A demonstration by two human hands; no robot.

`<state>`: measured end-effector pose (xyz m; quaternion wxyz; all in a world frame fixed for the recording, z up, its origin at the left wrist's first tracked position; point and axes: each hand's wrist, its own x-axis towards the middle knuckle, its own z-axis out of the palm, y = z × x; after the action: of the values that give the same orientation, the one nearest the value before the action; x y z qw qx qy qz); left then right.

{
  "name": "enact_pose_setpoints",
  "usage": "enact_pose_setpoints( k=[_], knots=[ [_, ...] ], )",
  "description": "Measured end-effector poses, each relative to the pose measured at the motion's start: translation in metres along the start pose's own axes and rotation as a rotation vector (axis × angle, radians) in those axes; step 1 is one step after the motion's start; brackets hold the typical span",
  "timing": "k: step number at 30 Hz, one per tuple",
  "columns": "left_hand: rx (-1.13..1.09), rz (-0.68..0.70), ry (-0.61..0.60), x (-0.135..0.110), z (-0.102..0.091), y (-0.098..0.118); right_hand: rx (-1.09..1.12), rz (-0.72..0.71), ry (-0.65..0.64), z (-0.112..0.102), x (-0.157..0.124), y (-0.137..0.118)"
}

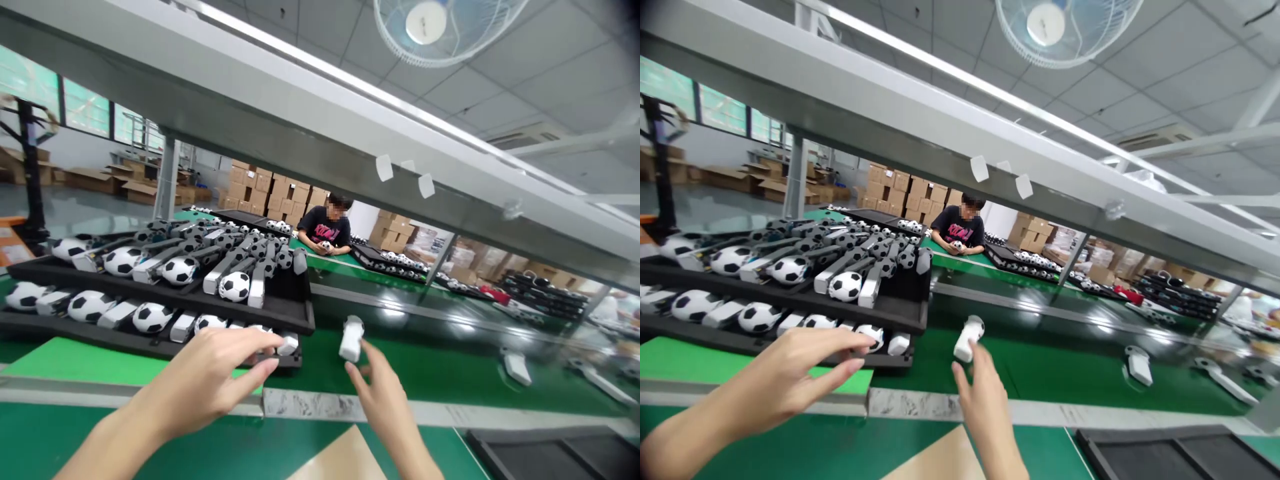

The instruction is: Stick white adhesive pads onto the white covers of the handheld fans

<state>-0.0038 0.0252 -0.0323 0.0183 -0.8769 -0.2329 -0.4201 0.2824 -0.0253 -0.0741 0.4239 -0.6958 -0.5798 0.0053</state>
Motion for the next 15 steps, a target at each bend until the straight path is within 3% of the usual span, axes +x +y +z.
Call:
enact_pose_setpoints(
  k=[3, 7, 10, 15],
  knots=[
    [-0.01, -0.036, 0.1, -0.006, -0.005, -0.012, 0.016, -0.061, -0.128, 0.026, -0.012, -0.018],
    [0.021, -0.132, 0.184, -0.011, -0.025, -0.024, 0.086, -0.196, -0.221, 0.063, -0.006, -0.074],
    [0.034, -0.224, 0.254, -0.012, -0.04, -0.027, 0.118, -0.224, -0.274, 0.098, 0.024, -0.117],
    [0.17, -0.303, 0.302, -0.006, -0.051, -0.024, 0.213, -0.043, -0.301, 0.137, 0.08, -0.153]
  ],
)
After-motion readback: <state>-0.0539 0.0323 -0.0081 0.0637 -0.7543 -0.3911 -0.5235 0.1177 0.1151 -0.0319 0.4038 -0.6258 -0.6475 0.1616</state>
